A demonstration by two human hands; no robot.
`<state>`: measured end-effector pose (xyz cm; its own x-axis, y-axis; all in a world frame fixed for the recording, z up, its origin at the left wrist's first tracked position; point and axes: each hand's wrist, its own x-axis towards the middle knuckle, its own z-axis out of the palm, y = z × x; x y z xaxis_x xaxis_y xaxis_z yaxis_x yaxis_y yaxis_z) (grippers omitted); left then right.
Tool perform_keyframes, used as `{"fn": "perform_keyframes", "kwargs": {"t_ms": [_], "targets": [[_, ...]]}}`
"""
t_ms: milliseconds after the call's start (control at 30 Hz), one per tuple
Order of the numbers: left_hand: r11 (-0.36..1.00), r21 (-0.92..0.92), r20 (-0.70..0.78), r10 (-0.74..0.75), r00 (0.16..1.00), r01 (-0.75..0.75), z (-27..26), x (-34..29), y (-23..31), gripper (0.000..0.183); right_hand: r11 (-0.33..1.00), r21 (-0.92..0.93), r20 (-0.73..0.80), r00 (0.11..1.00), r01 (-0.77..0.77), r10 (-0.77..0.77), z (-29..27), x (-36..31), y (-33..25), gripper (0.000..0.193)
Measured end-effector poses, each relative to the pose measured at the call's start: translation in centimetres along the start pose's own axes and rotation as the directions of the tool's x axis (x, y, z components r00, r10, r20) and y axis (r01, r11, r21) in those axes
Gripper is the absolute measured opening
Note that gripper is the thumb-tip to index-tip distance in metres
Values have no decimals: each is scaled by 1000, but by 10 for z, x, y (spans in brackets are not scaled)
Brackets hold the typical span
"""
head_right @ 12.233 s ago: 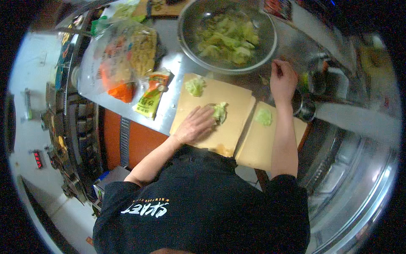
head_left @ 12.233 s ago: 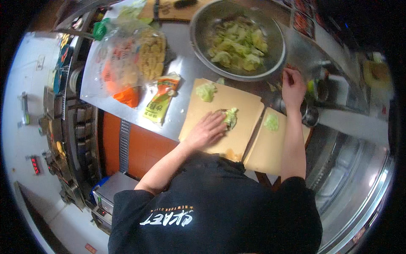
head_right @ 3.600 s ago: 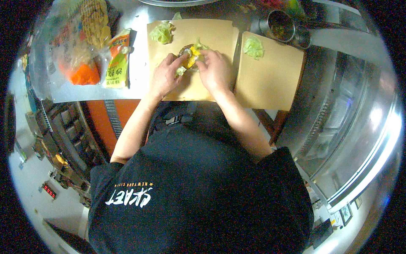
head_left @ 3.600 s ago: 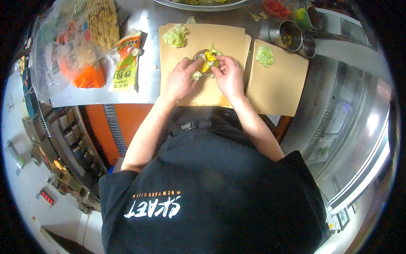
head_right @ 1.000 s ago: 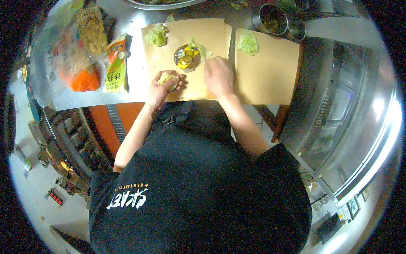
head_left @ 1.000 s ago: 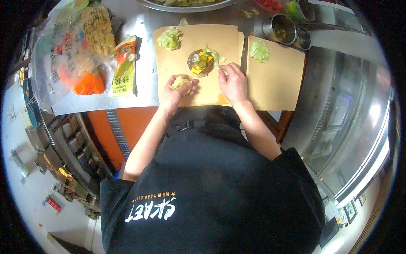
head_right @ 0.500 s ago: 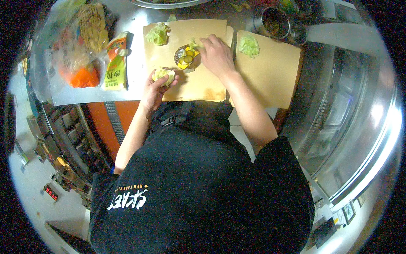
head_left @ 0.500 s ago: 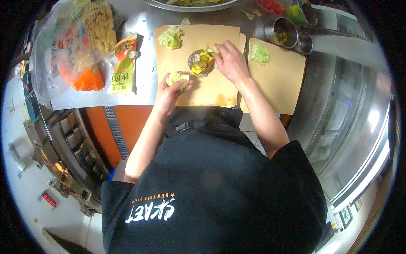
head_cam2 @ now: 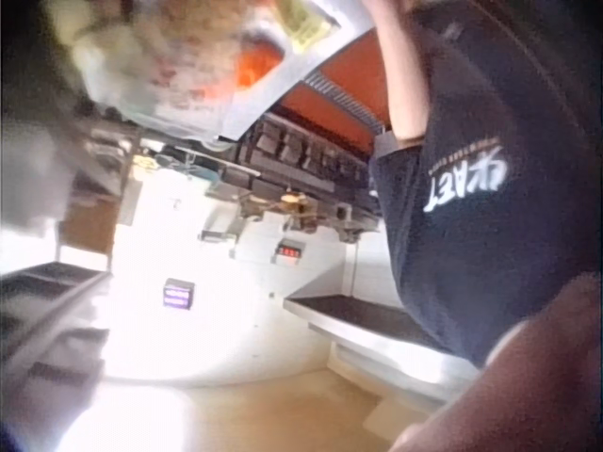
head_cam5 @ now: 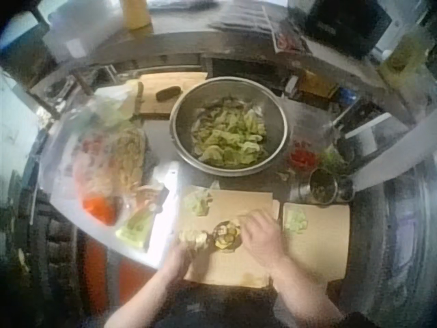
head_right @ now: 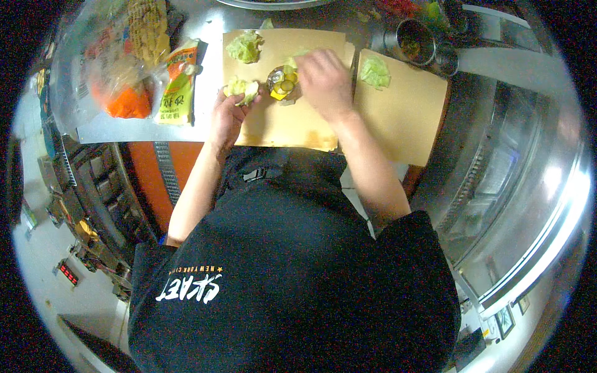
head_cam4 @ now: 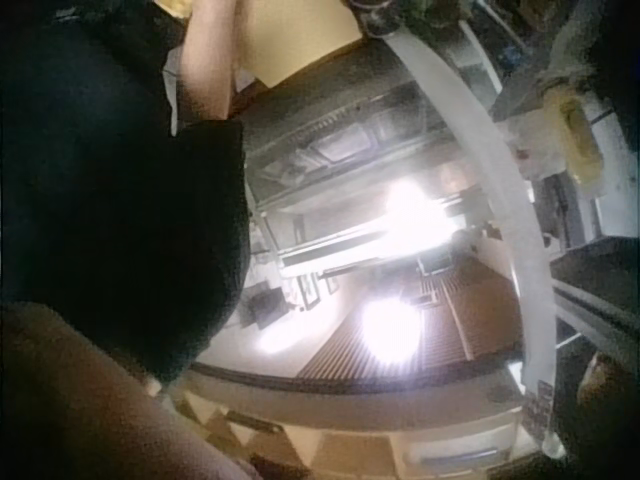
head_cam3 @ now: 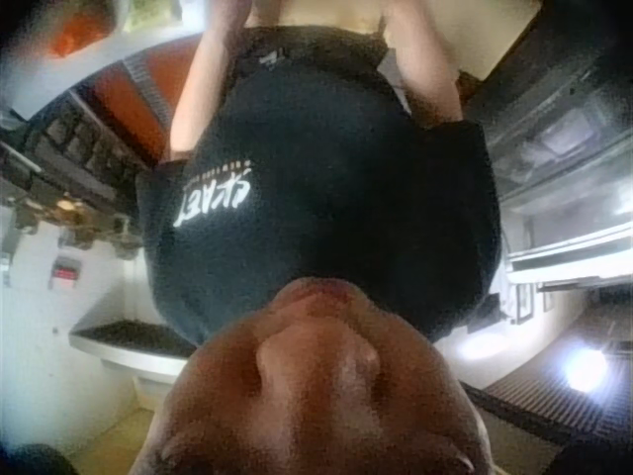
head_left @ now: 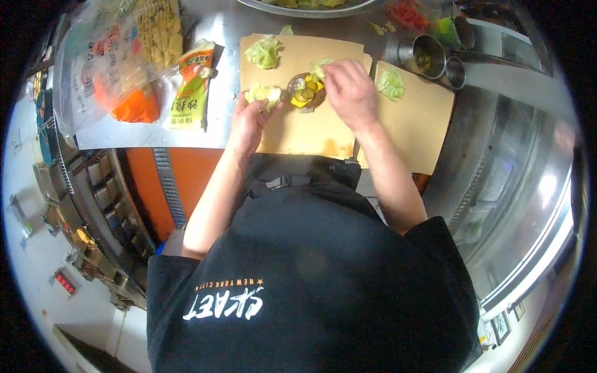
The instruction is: The person assembles wraps on a prep counter by layering lettuce, sauce, and tomato slices onto flatbread, then adds a cooked egg from a griddle and folds the wrap. The person uses tongs to place the egg and handles the ingredients by hand.
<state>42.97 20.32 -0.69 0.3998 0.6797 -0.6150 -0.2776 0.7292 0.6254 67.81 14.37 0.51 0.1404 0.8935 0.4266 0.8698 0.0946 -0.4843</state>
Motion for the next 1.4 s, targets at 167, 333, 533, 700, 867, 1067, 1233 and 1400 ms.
{"fn": "perform_keyframes", "kwargs": {"t_ms": [167,333,533,700,867,1067,1233,1400], "targets": [[987,114,-53,116,992,-110,4,7,0,48,991,-62,112,987,120,-112,27,-24,-30,22],[952,278,-76,154,985,-128,7,10,-6,50,1000,19,185,983,-22,18,26,-51,-38,24],[754,589,75,306,949,-289,19,10,-6,43,980,70,100,979,-187,180,14,-58,-36,31],[78,787,532,416,737,-612,35,19,-14,54,943,120,-2,949,-312,314,7,-69,-27,24],[-199,678,734,231,639,-707,30,19,-35,67,931,103,59,936,-351,347,-2,-81,-26,23],[-380,669,719,115,685,-639,16,20,-43,74,907,153,26,919,-392,393,3,-92,-27,15],[-108,692,714,246,655,-714,8,16,-27,67,781,59,248,767,-621,592,16,-107,-39,33],[14,786,558,416,718,-618,2,9,-18,45,780,56,296,756,-624,584,26,-104,-47,27]]}}
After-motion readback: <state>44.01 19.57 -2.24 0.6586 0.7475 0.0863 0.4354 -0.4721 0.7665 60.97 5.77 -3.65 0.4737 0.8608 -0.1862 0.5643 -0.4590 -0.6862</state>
